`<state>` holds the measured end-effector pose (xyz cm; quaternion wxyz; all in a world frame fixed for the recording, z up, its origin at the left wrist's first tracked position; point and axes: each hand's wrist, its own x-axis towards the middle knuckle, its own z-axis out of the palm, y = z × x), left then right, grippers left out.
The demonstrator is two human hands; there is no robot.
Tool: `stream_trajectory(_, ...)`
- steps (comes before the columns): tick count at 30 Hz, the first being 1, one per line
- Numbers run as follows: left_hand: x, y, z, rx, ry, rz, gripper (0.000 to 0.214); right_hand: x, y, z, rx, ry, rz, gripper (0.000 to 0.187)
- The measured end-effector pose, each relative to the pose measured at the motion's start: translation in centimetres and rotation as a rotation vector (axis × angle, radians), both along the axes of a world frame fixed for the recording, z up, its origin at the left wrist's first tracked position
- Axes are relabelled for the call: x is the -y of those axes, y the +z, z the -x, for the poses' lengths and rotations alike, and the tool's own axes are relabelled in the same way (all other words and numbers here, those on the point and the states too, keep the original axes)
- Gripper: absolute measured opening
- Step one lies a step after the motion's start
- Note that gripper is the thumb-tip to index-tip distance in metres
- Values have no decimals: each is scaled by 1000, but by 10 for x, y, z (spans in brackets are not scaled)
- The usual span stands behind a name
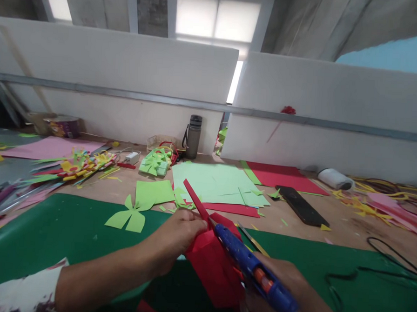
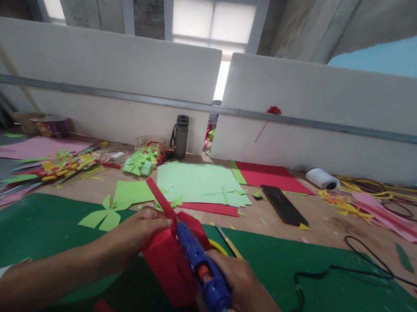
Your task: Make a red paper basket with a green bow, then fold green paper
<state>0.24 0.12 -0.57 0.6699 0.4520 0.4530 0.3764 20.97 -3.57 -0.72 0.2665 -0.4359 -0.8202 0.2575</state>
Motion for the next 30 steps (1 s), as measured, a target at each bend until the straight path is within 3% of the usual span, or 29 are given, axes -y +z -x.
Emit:
stream_trajectory(4, 0, -4, 1, 15, 38, 8, 16, 2, 4, 3, -21, 26, 14, 12)
stream_trajectory(11, 2, -5, 2, 0, 45, 20, 18, 5, 0, -3, 10, -1, -89, 11)
stream_trajectory(19, 0, -9, 1, 27, 46, 52, 14, 1, 0, -2, -15, 24, -26, 11)
stream_trajectory(27, -2, -7, 1, 34, 61, 48, 16, -5, -13, -7, 28, 127, -146, 15)
stream_trajectory(30, -1, -6, 1, 33, 69, 59, 18, -6, -15, -6, 42, 211, -223, 26)
